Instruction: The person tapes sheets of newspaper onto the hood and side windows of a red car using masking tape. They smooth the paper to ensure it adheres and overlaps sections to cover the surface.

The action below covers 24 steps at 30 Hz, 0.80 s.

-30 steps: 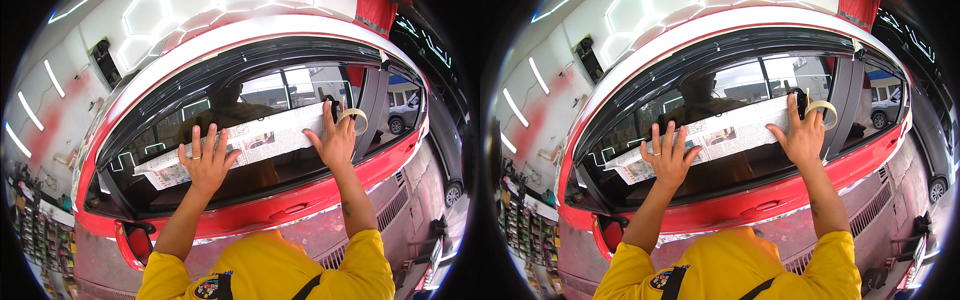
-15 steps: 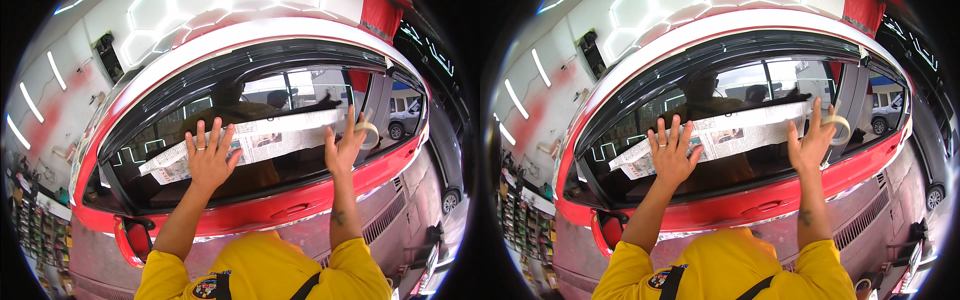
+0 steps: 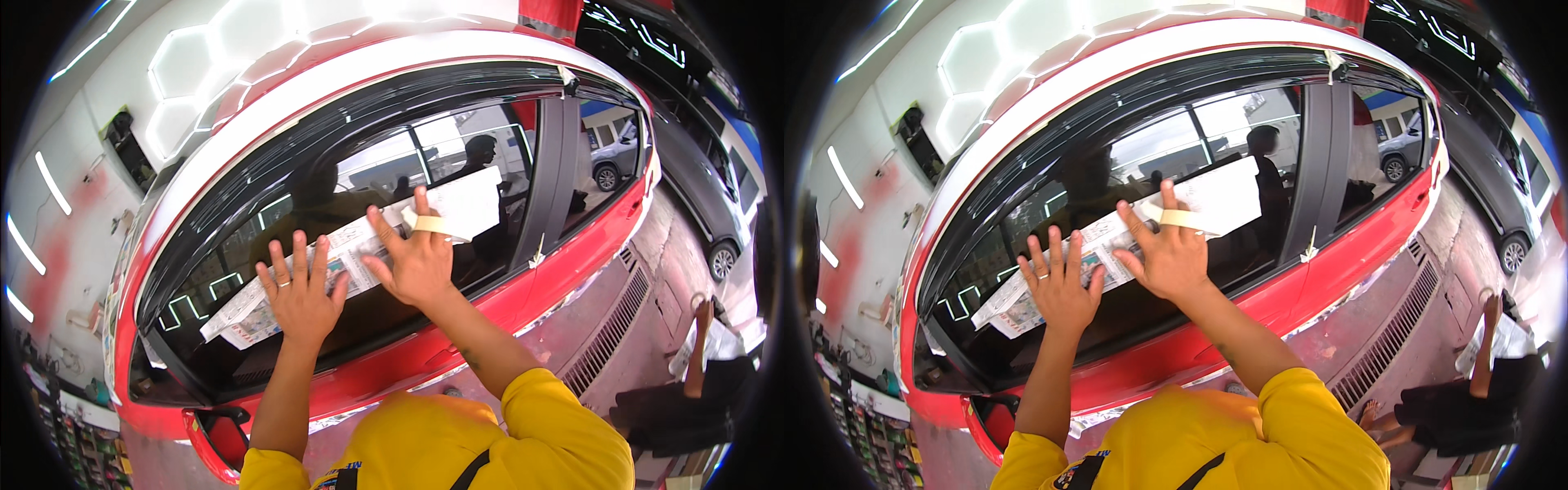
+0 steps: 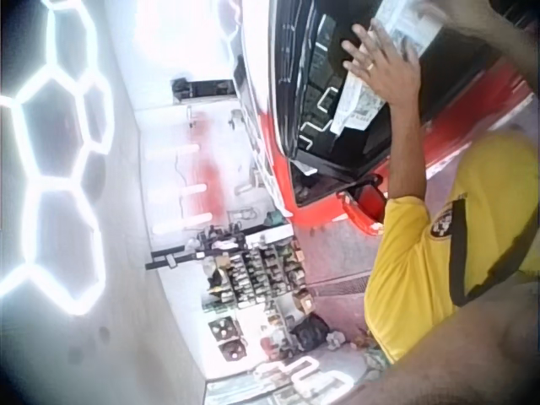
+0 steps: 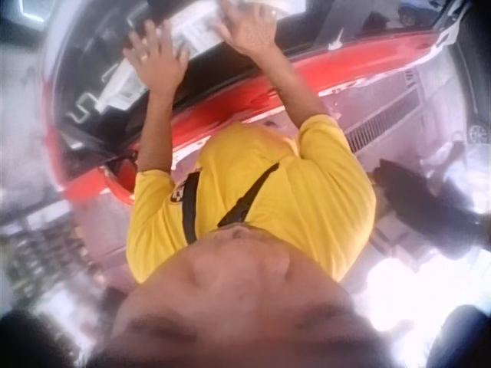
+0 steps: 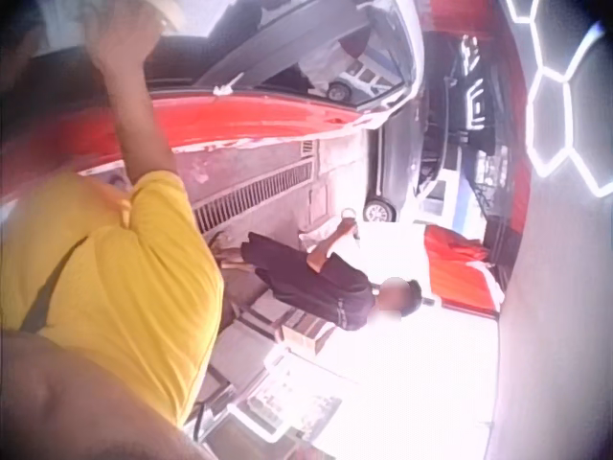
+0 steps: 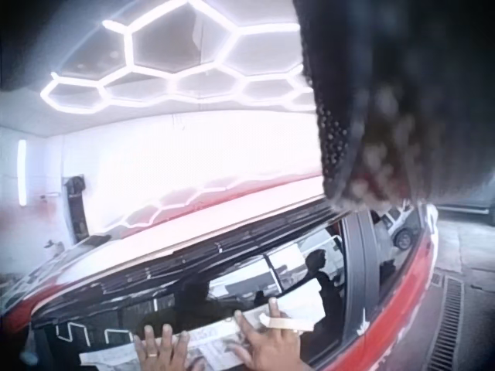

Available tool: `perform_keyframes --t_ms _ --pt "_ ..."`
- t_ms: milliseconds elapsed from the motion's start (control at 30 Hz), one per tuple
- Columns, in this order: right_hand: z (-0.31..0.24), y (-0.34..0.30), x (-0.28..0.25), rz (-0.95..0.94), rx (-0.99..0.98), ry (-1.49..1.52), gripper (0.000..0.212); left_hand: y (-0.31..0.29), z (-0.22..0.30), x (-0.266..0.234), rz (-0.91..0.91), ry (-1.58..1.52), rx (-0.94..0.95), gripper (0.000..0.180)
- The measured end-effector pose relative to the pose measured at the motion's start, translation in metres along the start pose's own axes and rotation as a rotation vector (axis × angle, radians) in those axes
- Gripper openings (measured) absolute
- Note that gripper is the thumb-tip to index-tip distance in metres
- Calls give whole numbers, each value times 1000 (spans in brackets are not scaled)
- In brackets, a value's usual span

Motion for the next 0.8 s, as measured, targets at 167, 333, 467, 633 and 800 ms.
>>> perform_keyframes --t_ms 167,333,467,633,800 --pt "118 16 -36 51 89 -321 66 4 3 0 4 5 35 76" --pt "154 27 -49 14 51 -396 60 3 2 -2 54 -19 45 79" --pt "138 34 -57 143 198 -267 52 -4 -10 -5 -23 -15 16 88" --pt "30 50 -47 249 -212 691 31 2 0 -3 49 -52 10 86" --pt "-80 95 -3 23 -715 841 38 -4 -12 -11 31 -78 2 74"
Point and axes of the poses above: each hand's wrist, its own y-axis towards the middle knuckle, its own x-axis out of the palm, z = x × y, the point moved 5 cm from there along y, towards the middle knuckle, and after that the axes turned 11 degrees about z, right-handed, at the moved point
